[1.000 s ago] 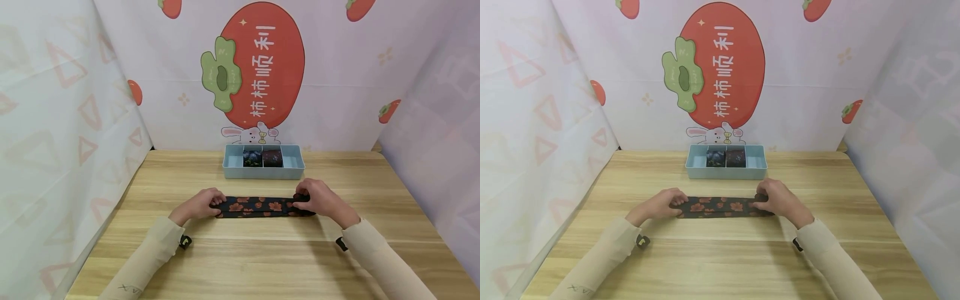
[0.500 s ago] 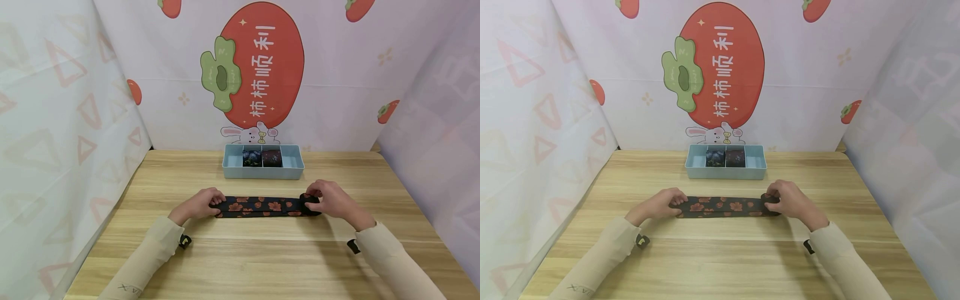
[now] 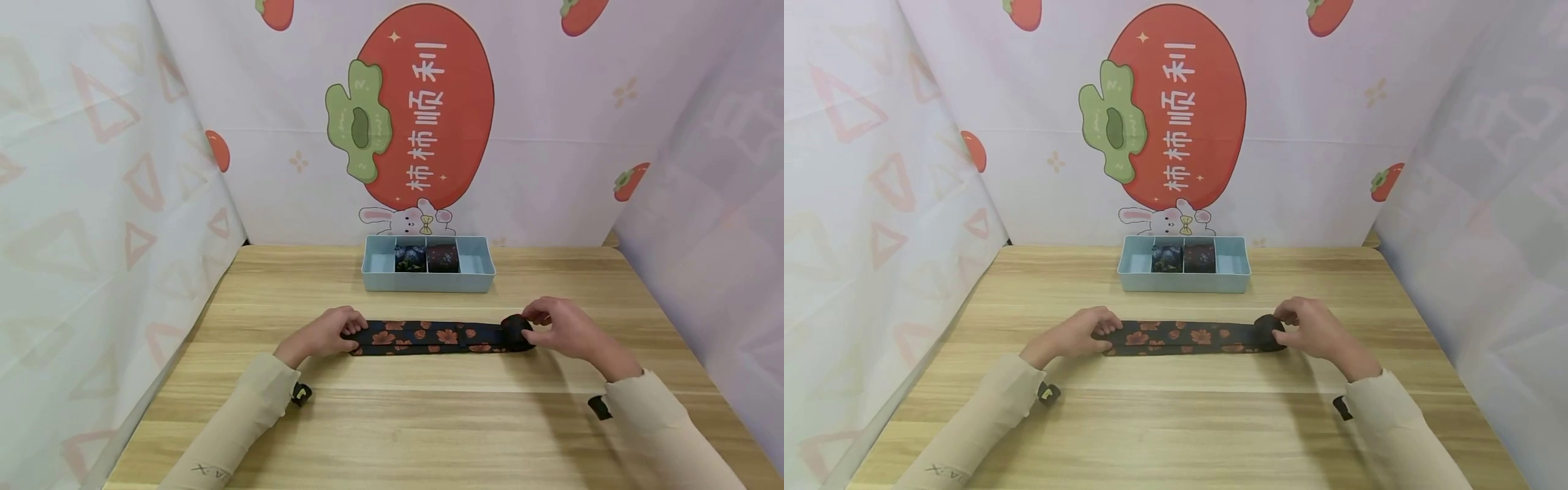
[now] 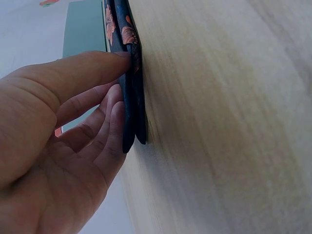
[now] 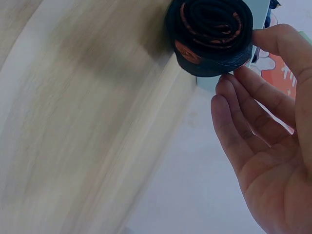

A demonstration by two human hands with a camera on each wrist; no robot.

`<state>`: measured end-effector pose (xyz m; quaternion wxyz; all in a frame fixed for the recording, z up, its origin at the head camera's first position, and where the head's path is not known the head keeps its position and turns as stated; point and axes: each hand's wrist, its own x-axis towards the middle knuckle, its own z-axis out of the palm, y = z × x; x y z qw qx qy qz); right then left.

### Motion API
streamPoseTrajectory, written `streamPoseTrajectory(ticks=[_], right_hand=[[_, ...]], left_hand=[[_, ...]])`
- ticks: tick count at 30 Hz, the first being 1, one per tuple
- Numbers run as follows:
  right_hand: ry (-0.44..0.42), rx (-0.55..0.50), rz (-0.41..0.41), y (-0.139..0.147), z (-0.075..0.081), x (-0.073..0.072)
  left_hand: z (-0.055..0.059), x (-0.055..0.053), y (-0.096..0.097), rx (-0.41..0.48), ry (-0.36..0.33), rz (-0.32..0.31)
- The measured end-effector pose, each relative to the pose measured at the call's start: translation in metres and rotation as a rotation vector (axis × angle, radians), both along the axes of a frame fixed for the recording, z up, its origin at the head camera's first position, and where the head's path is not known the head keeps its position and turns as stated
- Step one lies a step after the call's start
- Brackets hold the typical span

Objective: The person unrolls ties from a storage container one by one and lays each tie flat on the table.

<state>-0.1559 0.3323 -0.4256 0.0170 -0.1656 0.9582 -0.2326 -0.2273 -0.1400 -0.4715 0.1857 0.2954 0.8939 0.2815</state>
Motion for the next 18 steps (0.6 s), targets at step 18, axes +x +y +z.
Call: streamPoseTrajectory(ticks=[18], right_hand=[[-0.050, -0.007, -0.016, 0.030, 0.000, 0.003]], left_hand=[[0.001, -0.001, 0.000, -0.004, -0.001, 0.000]])
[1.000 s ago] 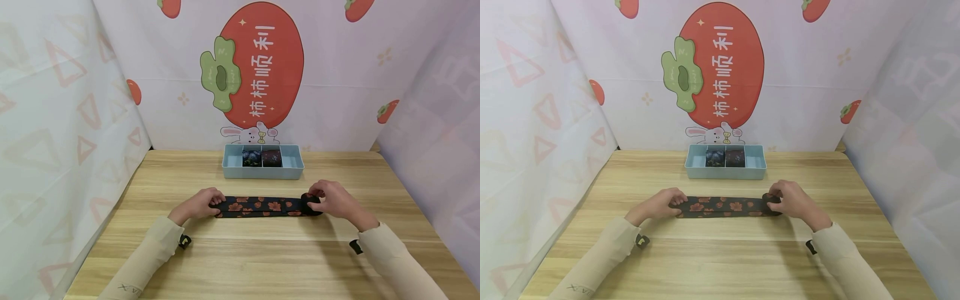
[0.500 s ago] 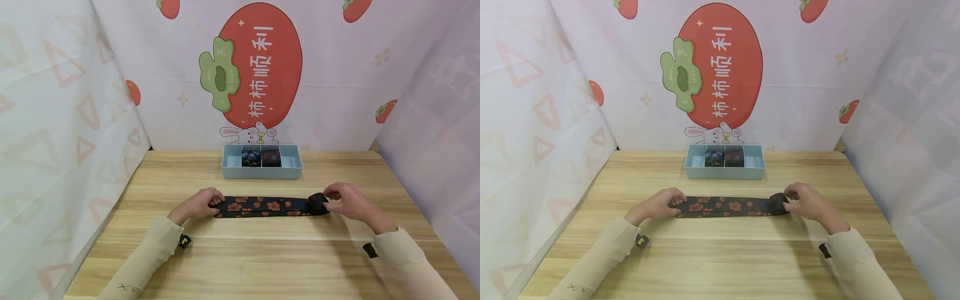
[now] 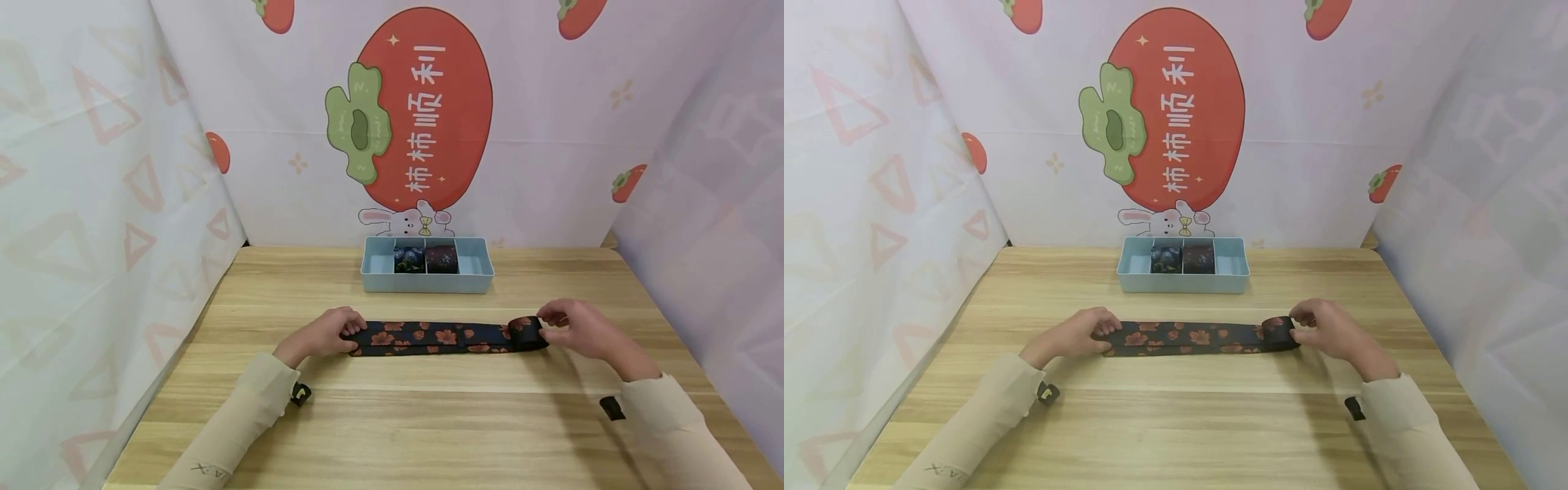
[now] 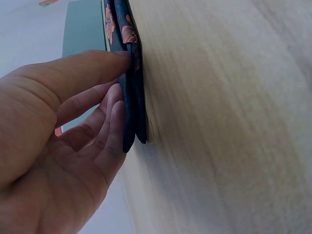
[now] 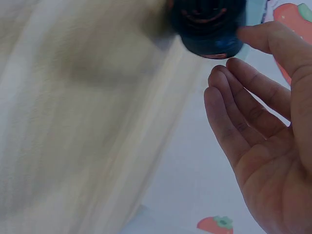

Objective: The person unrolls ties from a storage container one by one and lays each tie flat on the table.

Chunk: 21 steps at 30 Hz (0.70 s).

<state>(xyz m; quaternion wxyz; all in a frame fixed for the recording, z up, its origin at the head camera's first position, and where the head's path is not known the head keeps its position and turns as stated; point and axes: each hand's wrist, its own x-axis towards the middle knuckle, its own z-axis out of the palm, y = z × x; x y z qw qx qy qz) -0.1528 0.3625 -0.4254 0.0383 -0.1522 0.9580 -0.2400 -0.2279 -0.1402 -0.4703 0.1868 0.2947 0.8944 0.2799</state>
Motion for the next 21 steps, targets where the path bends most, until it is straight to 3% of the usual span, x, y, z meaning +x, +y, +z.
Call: streamPoseTrajectory(ticks=[8, 21], right_hand=[[0.053, 0.084, 0.048, -0.029, 0.015, -0.005], [0.087, 0.073, 0.162, -0.068, 0.003, -0.020]], left_hand=[[-0.002, -0.001, -0.006, -0.012, 0.017, -0.003], [0.002, -0.001, -0.027, -0.039, 0.019, 0.022]])
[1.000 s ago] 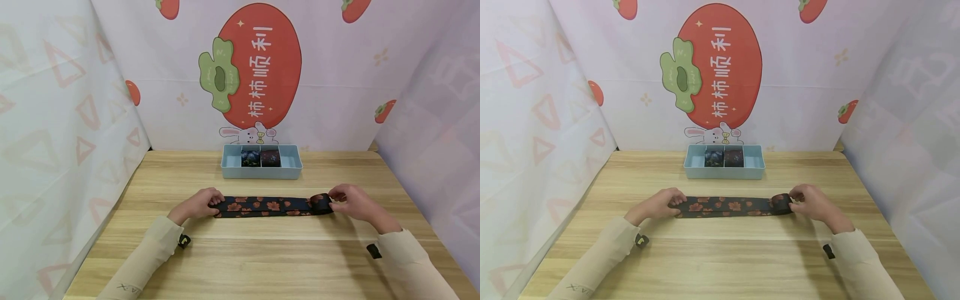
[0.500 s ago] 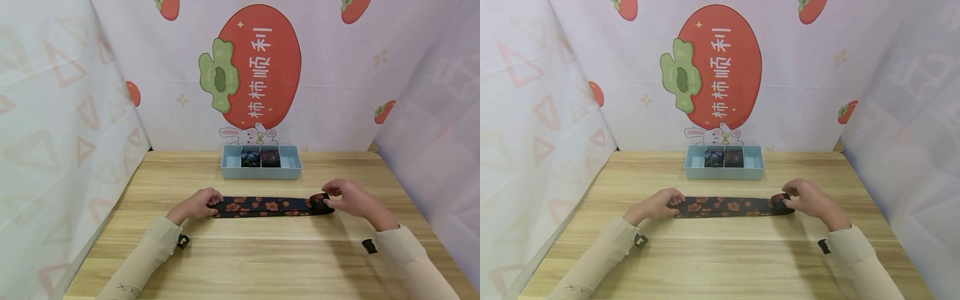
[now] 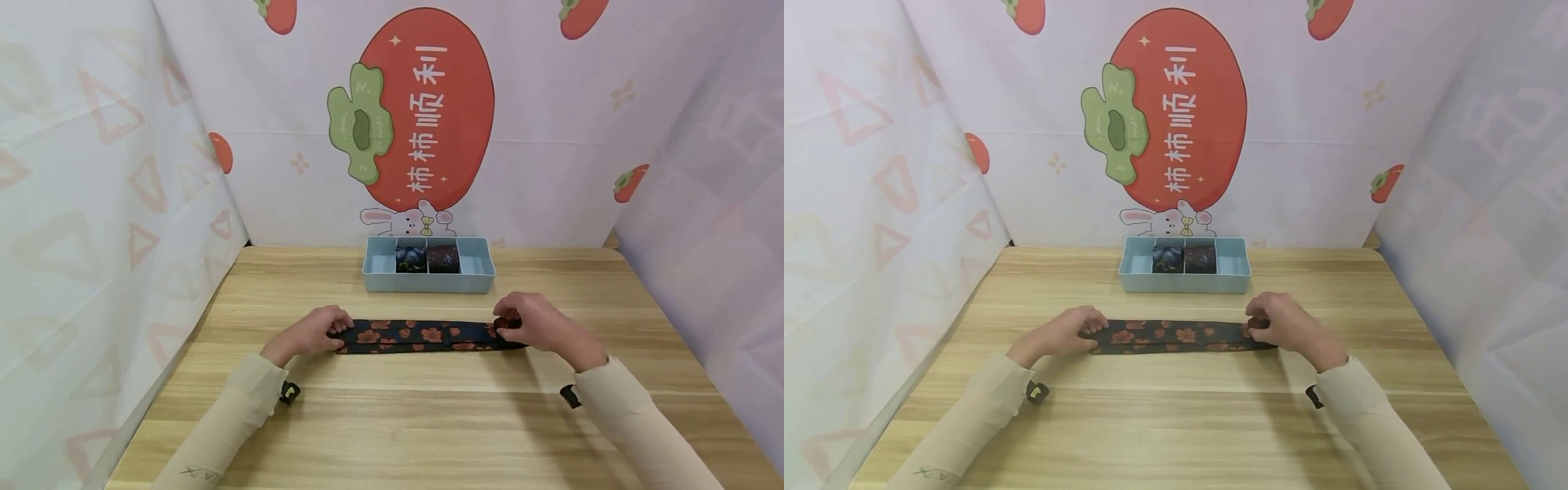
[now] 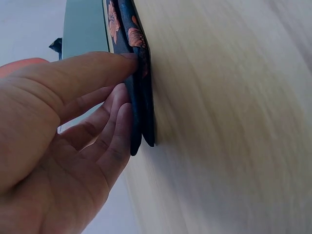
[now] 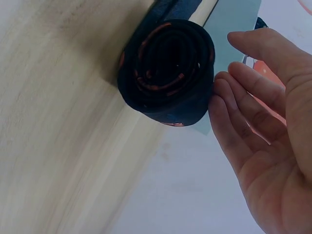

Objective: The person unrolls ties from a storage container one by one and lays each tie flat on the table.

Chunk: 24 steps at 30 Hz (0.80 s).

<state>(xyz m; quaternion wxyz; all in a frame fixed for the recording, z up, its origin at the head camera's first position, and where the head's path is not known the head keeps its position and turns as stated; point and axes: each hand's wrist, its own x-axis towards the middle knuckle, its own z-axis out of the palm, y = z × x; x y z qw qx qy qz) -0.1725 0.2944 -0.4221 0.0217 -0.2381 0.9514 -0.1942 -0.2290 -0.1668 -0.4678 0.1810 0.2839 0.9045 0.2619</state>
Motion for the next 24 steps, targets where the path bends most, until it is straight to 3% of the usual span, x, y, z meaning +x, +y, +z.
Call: streamPoseTrajectory(ticks=[10, 17, 24], right_hand=[[0.009, -0.013, -0.036, -0.008, -0.012, -0.002], [0.050, -0.009, -0.059, 0.003, -0.015, 0.002], [0.036, -0.016, -0.093, 0.015, -0.013, 0.005]], left_hand=[[0.002, 0.000, -0.015, -0.010, 0.000, 0.027], [0.001, -0.001, -0.015, -0.006, 0.002, 0.027], [0.001, -0.001, -0.015, -0.012, 0.012, 0.024]])
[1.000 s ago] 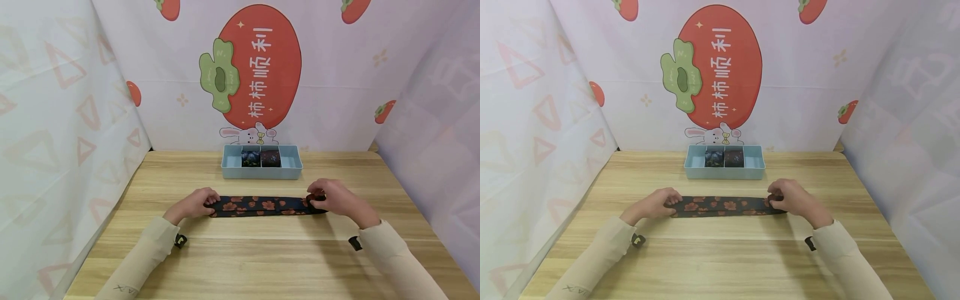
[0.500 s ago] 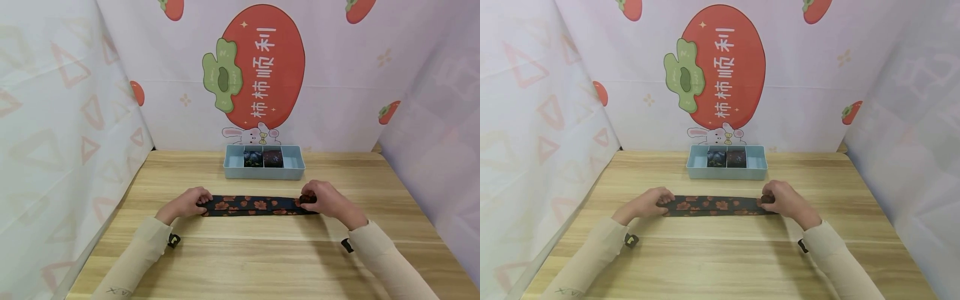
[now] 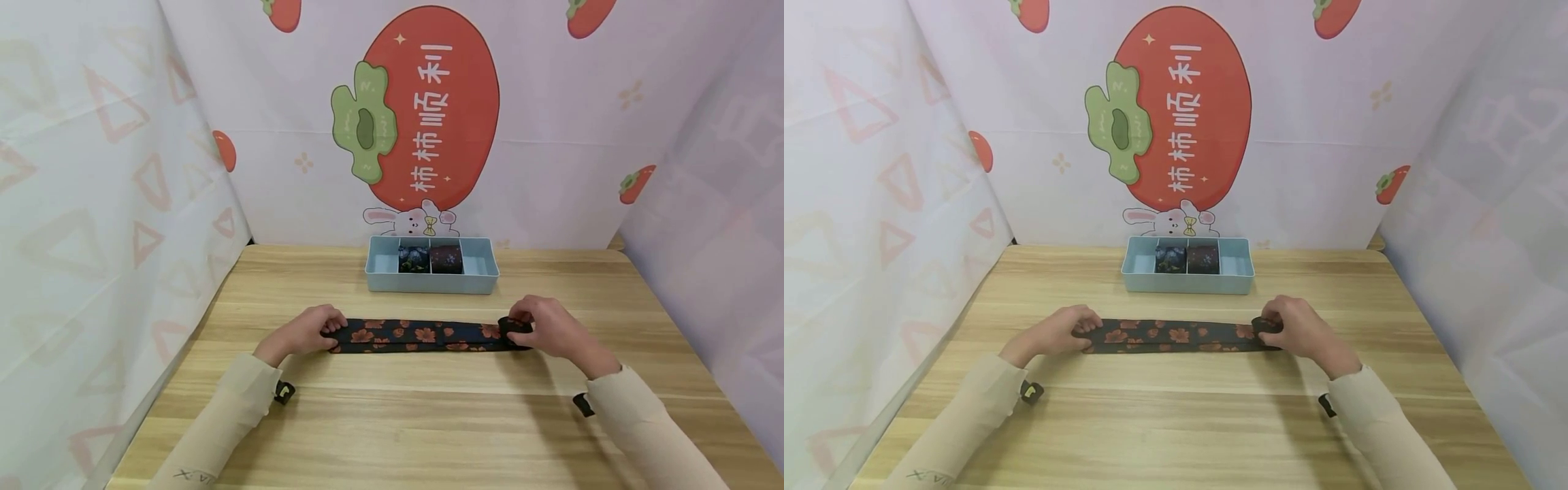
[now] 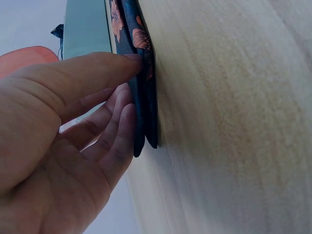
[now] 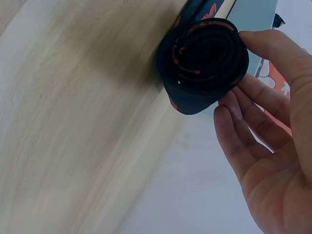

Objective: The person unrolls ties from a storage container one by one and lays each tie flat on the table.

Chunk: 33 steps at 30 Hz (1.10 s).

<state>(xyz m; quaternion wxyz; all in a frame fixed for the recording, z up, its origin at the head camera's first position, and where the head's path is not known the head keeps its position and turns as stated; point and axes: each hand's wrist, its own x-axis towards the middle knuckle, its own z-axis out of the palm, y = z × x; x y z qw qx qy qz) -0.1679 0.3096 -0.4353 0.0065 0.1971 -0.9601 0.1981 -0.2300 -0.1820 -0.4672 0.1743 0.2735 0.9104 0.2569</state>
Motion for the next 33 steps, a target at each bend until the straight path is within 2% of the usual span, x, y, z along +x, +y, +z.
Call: streamPoseTrajectory(ticks=[13, 33], right_hand=[[-0.030, -0.021, -0.047, 0.022, 0.004, 0.008], [-0.080, -0.071, -0.127, 0.067, -0.006, 0.014]], left_hand=[[0.001, 0.001, 0.002, -0.008, -0.005, 0.000], [0.001, -0.002, 0.001, -0.013, -0.022, 0.007]])
